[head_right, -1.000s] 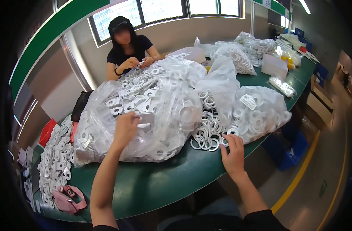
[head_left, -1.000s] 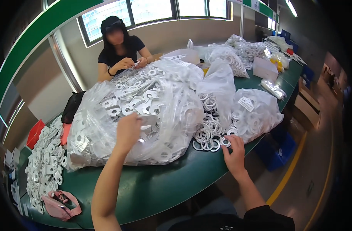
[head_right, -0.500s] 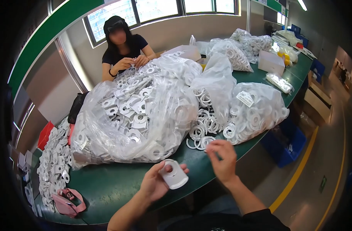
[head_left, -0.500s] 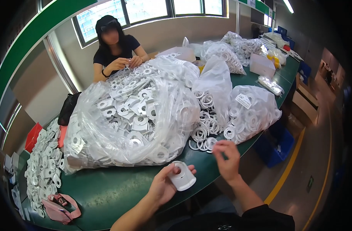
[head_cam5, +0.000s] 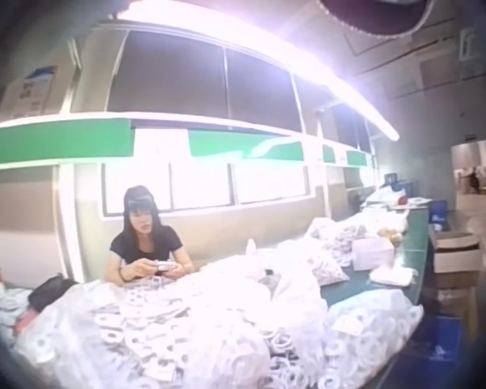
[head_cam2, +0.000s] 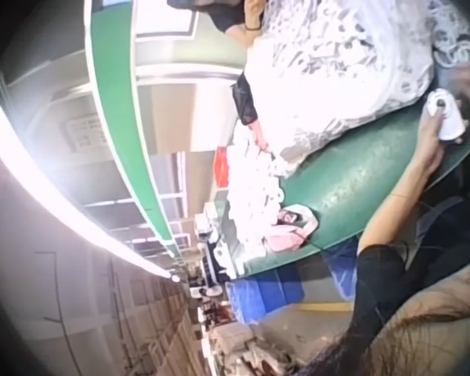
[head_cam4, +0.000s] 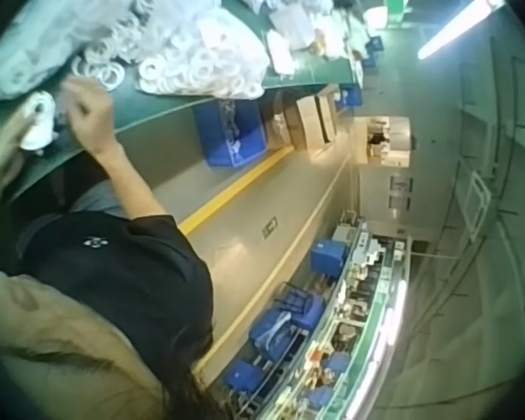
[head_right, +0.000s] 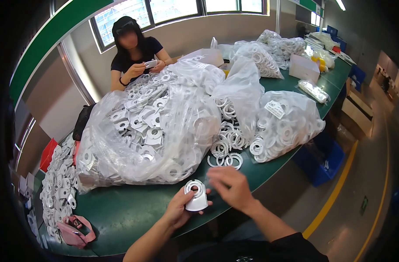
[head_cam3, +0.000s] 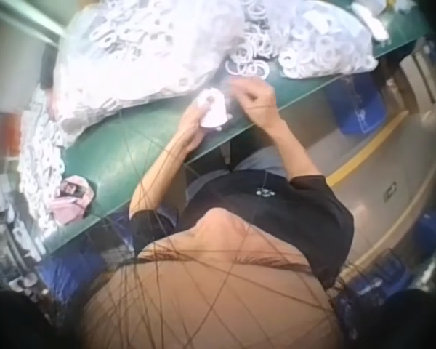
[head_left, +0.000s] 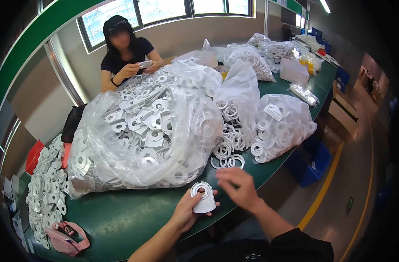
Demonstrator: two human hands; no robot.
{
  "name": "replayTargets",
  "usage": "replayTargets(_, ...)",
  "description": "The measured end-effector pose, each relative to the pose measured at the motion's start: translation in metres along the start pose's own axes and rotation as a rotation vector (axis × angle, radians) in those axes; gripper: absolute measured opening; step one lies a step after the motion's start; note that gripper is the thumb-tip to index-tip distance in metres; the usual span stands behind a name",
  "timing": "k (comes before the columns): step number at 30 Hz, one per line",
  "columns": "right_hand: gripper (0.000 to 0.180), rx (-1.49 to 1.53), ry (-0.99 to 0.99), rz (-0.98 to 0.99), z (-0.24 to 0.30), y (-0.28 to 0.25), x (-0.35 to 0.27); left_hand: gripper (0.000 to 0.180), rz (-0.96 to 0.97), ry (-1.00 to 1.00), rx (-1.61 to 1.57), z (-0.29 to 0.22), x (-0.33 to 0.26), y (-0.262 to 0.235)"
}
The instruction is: Assembling small plastic and metal components for light fixtures at a production line.
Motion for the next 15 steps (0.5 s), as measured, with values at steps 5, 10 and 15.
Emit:
replayTargets(5, 0.018, -0.432, 0.145, 0.01, -0.055, -0.036, 0.009, 0.031, -0.029, 0.0, 0.046, 0.001, 0.0, -0.001)
replayTargets(10, 0.019, -0.429, 0.126, 0.214, -0.055, -0.025, 0.009, 0.033, -0.044, 0.024, 0.085, -0.001, 0.0, -0.001)
replayTargets(15, 0.012, -0.434, 0.189, 0.23, -0.051, -0.036, 0.021, 0.037, -0.017, 0.015, 0.071, -0.003, 0.001, 0.003)
Point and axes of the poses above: each hand's wrist, its own x-axis towards the middle knuckle, its own y-axis out of the palm, z = x × y, the point moved 9 cm from there along x, towards the middle knuckle, and after that the axes turned 8 degrees about -y, right-handed, at the moved point
